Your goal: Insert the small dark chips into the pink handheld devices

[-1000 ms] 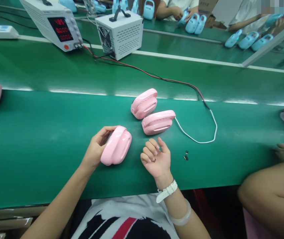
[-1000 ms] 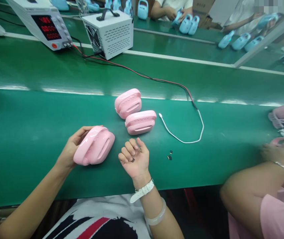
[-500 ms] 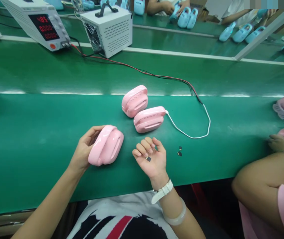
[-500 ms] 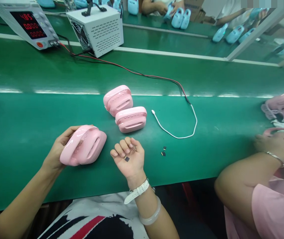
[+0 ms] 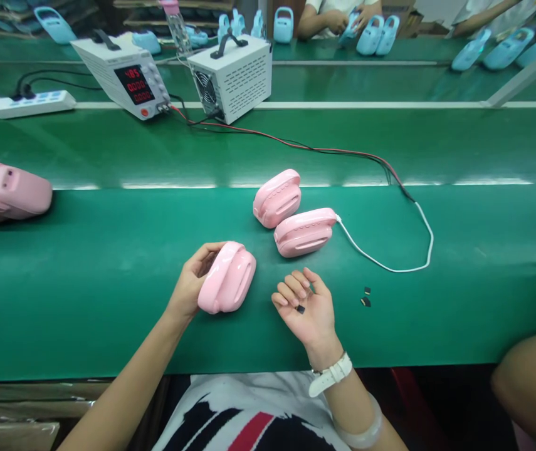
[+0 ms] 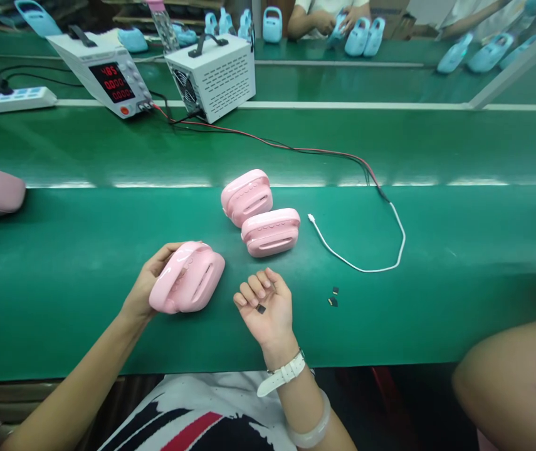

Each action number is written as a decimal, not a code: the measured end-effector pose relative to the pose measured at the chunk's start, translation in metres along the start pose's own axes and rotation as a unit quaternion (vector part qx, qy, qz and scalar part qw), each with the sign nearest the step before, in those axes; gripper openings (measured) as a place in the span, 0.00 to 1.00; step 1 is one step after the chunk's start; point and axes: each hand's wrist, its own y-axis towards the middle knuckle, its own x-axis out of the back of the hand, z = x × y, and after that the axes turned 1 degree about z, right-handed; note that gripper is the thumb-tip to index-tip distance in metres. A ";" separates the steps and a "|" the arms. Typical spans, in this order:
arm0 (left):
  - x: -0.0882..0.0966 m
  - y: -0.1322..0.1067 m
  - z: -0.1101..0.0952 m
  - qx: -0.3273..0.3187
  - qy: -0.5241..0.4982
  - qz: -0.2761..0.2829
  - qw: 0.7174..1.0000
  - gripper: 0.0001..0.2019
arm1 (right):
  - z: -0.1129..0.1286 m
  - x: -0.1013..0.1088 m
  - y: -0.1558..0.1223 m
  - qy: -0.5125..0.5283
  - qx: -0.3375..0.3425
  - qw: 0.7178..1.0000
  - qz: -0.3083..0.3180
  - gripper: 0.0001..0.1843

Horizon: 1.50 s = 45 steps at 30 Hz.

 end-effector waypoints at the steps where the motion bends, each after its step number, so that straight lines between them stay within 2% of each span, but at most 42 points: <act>1: 0.000 0.000 0.000 0.001 -0.003 0.005 1.000 0.26 | 0.000 0.000 0.001 0.002 -0.002 1.000 -0.029 0.20; 3: 0.001 0.000 0.001 0.000 -0.006 0.008 1.000 0.26 | 0.001 -0.002 0.002 0.024 0.006 0.996 -0.086 0.15; 5: 0.002 0.000 0.002 0.000 -0.004 0.004 1.000 0.27 | 0.002 -0.005 0.001 0.049 0.015 0.993 -0.110 0.12; 7: 0.003 0.000 0.002 0.001 0.002 -0.001 1.000 0.27 | 0.003 -0.008 -0.002 0.052 0.018 0.995 -0.085 0.15; 13: 0.005 -0.001 -0.004 -0.009 0.025 -0.002 1.000 0.32 | 0.008 -0.008 -0.010 0.015 0.021 0.997 0.068 0.26; 20: 0.016 -0.001 -0.012 -0.006 0.103 0.009 0.995 0.29 | 0.016 -0.002 -0.017 0.012 0.040 0.990 0.137 0.28; 28: 0.019 0.000 -0.022 -0.007 0.119 0.004 0.993 0.31 | 0.026 -0.004 -0.027 0.023 0.072 0.982 0.173 0.29; 36: 0.016 -0.002 -0.024 -0.007 0.117 -0.019 0.993 0.35 | 0.025 0.002 -0.035 0.018 0.048 0.982 0.181 0.30; 42: 0.016 0.001 -0.019 -0.005 0.128 -0.015 0.992 0.36 | 0.021 -0.001 -0.033 0.008 0.045 0.981 0.186 0.29; 45: 0.017 -0.002 -0.027 -0.002 0.137 -0.011 0.990 0.34 | 0.020 -0.002 -0.031 0.016 0.044 0.980 0.191 0.29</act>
